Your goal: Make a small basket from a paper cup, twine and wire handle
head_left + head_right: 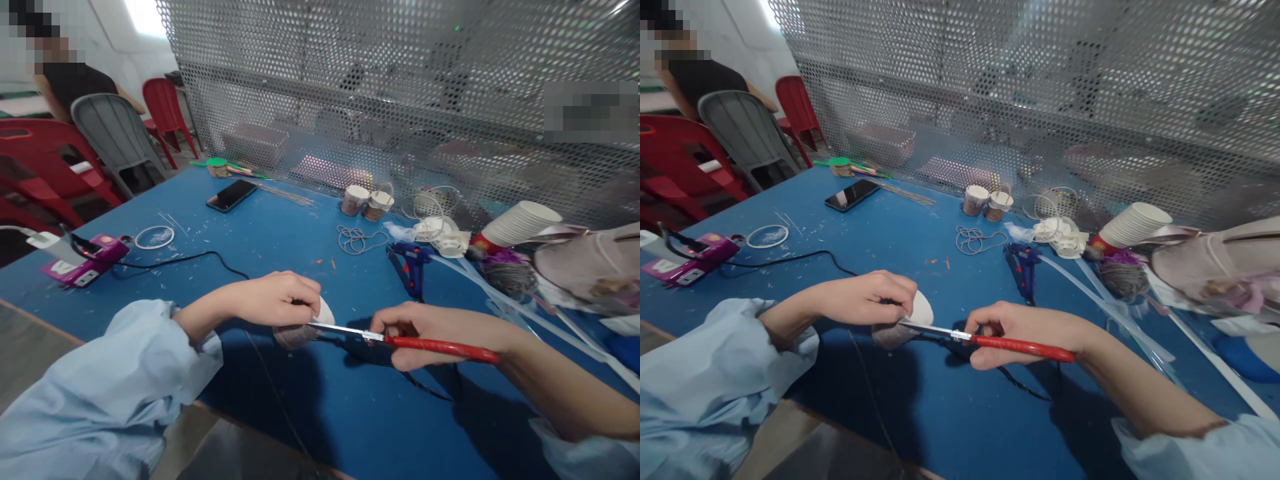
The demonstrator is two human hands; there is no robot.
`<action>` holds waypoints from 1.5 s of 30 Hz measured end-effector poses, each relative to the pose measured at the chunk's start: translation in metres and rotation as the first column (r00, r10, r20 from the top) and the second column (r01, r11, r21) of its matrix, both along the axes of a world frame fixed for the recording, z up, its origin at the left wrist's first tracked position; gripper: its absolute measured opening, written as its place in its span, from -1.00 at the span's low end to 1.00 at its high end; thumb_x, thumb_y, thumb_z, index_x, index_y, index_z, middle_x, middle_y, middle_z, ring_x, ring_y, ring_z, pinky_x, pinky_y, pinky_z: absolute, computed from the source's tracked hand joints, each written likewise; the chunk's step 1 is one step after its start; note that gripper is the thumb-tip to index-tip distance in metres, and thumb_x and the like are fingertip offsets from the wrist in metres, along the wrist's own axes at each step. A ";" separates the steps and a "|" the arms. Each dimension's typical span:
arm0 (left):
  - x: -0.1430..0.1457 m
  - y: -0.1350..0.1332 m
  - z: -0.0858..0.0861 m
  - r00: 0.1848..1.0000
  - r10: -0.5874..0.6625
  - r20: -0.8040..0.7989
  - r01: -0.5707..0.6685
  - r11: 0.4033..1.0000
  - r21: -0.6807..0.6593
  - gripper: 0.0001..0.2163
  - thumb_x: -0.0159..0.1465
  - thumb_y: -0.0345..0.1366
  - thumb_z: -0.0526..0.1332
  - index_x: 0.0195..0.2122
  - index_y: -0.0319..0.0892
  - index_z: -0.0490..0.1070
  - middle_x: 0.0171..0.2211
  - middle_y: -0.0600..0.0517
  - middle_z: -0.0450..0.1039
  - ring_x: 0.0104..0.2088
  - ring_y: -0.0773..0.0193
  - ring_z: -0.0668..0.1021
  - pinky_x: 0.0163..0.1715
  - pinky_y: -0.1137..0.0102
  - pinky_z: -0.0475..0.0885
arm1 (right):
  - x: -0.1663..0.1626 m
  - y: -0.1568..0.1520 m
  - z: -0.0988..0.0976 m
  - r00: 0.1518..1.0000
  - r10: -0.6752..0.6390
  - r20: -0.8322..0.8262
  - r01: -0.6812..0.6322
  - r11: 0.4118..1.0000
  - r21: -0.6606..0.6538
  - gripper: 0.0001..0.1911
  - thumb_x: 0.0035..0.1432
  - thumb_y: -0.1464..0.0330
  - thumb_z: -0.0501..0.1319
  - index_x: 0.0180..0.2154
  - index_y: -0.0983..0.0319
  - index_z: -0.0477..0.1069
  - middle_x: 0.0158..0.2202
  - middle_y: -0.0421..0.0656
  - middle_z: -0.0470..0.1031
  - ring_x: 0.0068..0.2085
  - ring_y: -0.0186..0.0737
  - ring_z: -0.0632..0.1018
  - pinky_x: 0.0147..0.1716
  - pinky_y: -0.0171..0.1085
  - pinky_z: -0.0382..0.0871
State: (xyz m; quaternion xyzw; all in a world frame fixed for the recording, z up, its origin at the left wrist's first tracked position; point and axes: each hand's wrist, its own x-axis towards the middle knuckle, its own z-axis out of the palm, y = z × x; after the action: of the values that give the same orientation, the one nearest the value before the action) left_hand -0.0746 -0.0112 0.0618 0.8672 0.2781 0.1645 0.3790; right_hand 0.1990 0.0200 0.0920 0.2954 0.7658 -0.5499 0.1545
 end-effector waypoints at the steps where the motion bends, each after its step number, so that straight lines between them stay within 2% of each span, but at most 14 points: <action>1: 0.000 0.000 0.000 1.000 -0.001 0.002 0.001 1.000 0.002 -0.82 0.23 -0.44 0.04 -0.45 -0.22 0.40 -0.42 0.05 0.37 -0.37 0.36 0.42 -0.29 0.50 0.30 | -0.002 -0.001 0.002 1.000 0.002 0.022 -0.003 1.000 0.009 -0.57 0.04 0.01 0.29 -0.32 0.26 0.37 -0.56 -0.31 0.24 -0.54 -0.43 0.20 -0.59 -0.42 0.08; 6: -0.002 0.003 -0.001 0.994 0.093 0.061 -0.091 0.995 -0.042 -0.81 0.26 -0.42 0.04 -0.45 -0.23 0.39 -0.42 0.07 0.33 -0.39 0.39 0.40 -0.31 0.51 0.29 | 0.000 -0.009 0.005 0.992 -0.002 0.127 -0.010 0.995 0.098 -0.59 -0.11 0.12 0.43 -0.30 0.25 0.44 -0.53 -0.30 0.29 -0.53 -0.42 0.25 -0.58 -0.43 0.11; 11: -0.001 0.007 -0.003 0.918 0.383 0.103 -0.380 0.924 -0.050 -0.75 0.29 -0.27 0.09 -0.51 -0.23 0.37 -0.46 0.11 0.29 -0.43 0.40 0.38 -0.38 0.49 0.27 | 0.012 -0.009 -0.007 0.969 -0.202 -0.142 0.208 0.978 0.030 -0.57 -0.02 0.09 0.36 -0.23 0.25 0.38 -0.53 -0.31 0.26 -0.55 -0.44 0.22 -0.58 -0.41 0.10; 15: 0.003 0.008 -0.010 0.861 0.501 0.090 -0.508 0.858 0.079 -0.83 0.19 -0.26 0.23 -0.49 -0.21 0.35 -0.48 0.14 0.29 -0.45 0.39 0.35 -0.41 0.48 0.22 | 0.001 -0.006 -0.027 0.731 -0.572 -0.373 0.591 0.803 -0.073 -0.51 0.06 0.07 0.30 -0.10 0.22 0.29 -0.48 -0.26 0.39 -0.63 -0.44 0.29 -0.68 -0.40 0.13; 17: 0.006 0.007 -0.014 0.861 0.503 0.075 -0.508 0.849 0.143 -0.85 0.15 -0.30 0.27 -0.48 -0.20 0.33 -0.47 0.15 0.29 -0.45 0.39 0.35 -0.40 0.48 0.22 | -0.014 -0.004 -0.037 0.585 -0.637 -0.502 0.681 0.722 -0.123 -0.50 0.03 0.14 0.33 -0.06 0.20 0.26 -0.33 -0.15 0.50 -0.57 -0.38 0.40 -0.61 -0.35 0.27; 19: 0.010 0.005 -0.017 0.865 0.500 0.046 -0.498 0.844 0.197 -0.86 0.11 -0.33 0.30 -0.47 -0.20 0.32 -0.45 0.15 0.28 -0.44 0.38 0.35 -0.39 0.47 0.24 | -0.029 -0.001 -0.045 0.520 -0.627 -0.580 0.703 0.700 -0.127 -0.51 -0.01 0.24 0.35 -0.06 0.18 0.24 -0.23 -0.10 0.53 -0.47 -0.33 0.47 -0.51 -0.31 0.34; 25: 0.017 -0.001 -0.023 0.857 0.515 -0.013 -0.500 0.837 0.223 -0.87 0.09 -0.36 0.30 -0.40 -0.18 0.33 -0.40 0.12 0.32 -0.39 0.33 0.41 -0.34 0.42 0.31 | -0.059 0.005 -0.060 0.496 -0.572 -0.654 0.654 0.741 -0.153 -0.48 -0.12 0.38 0.35 -0.09 0.19 0.23 -0.25 -0.13 0.55 -0.41 -0.34 0.48 -0.34 -0.28 0.36; 29: 0.018 -0.002 -0.029 0.863 0.502 0.055 -0.500 0.833 0.236 -0.82 0.11 -0.35 0.30 -0.27 -0.17 0.37 -0.28 0.03 0.40 -0.28 0.25 0.47 -0.27 0.36 0.41 | -0.061 0.007 -0.066 0.498 -0.581 -0.644 0.665 0.732 -0.147 -0.49 -0.18 0.41 0.37 -0.14 0.22 0.28 -0.42 -0.28 0.49 -0.44 -0.36 0.45 -0.35 -0.29 0.34; 32: 0.017 -0.001 -0.036 0.856 0.476 0.203 -0.517 0.785 0.340 -0.69 0.19 -0.35 0.24 -0.02 -0.17 0.35 0.00 -0.16 0.38 -0.02 0.12 0.47 -0.12 0.25 0.47 | -0.057 0.011 -0.070 0.402 -0.661 -0.634 0.701 0.667 -0.251 -0.51 -0.18 0.42 0.37 -0.15 0.22 0.30 -0.44 -0.30 0.46 -0.50 -0.38 0.43 -0.45 -0.32 0.33; 35: 0.014 0.001 -0.042 0.900 0.355 0.252 -0.434 0.687 0.583 -0.74 0.28 -0.38 0.15 0.00 -0.16 0.37 0.13 -0.22 0.34 0.14 0.05 0.41 0.05 0.11 0.41 | -0.051 0.016 -0.074 0.286 -0.732 -0.618 0.712 0.594 -0.374 -0.50 -0.17 0.38 0.38 -0.14 0.19 0.30 -0.41 -0.31 0.43 -0.52 -0.37 0.45 -0.49 -0.32 0.37; 38: 0.014 -0.003 -0.043 0.978 0.143 0.151 -0.207 0.588 0.782 -0.82 0.28 -0.40 0.15 -0.11 -0.16 0.44 0.01 -0.17 0.49 0.15 0.03 0.43 0.07 0.13 0.42 | -0.045 0.022 -0.078 0.216 -0.751 -0.624 0.719 0.555 -0.419 -0.49 -0.17 0.34 0.38 -0.13 0.17 0.28 -0.41 -0.32 0.39 -0.54 -0.39 0.44 -0.51 -0.32 0.39; 41: 0.015 -0.010 -0.042 0.997 0.010 0.075 -0.067 0.586 0.808 -0.85 0.26 -0.41 0.16 -0.16 -0.16 0.43 -0.34 -0.03 0.60 -0.14 0.16 0.60 0.01 0.19 0.46 | -0.042 0.026 -0.082 0.176 -0.755 -0.632 0.712 0.541 -0.447 -0.52 -0.15 0.36 0.36 -0.13 0.17 0.29 -0.42 -0.31 0.39 -0.54 -0.39 0.44 -0.52 -0.33 0.39; 43: 0.014 -0.013 -0.043 0.991 0.015 0.130 -0.112 0.614 0.782 -0.85 0.28 -0.43 0.12 -0.15 -0.14 0.40 -0.51 0.05 0.53 -0.40 0.28 0.59 -0.12 0.27 0.51 | -0.041 0.027 -0.084 0.167 -0.750 -0.640 0.700 0.547 -0.459 -0.54 -0.13 0.38 0.33 -0.13 0.18 0.29 -0.42 -0.31 0.38 -0.54 -0.39 0.44 -0.54 -0.34 0.37; 45: 0.011 -0.012 -0.047 0.951 0.172 0.258 -0.307 0.638 0.706 -0.85 0.30 -0.43 0.09 -0.16 -0.11 0.37 -0.49 0.06 0.50 -0.47 0.32 0.54 -0.27 0.35 0.52 | -0.040 0.028 -0.086 0.172 -0.739 -0.652 0.683 0.566 -0.462 -0.55 -0.13 0.41 0.31 -0.12 0.18 0.29 -0.42 -0.31 0.39 -0.54 -0.39 0.43 -0.56 -0.36 0.34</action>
State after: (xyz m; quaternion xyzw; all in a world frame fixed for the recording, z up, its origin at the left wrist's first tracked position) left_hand -0.0634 -0.0230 0.0147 0.8839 0.2675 0.3835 -0.0076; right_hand 0.1587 0.0480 0.0055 0.3322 0.4999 -0.6480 -0.4689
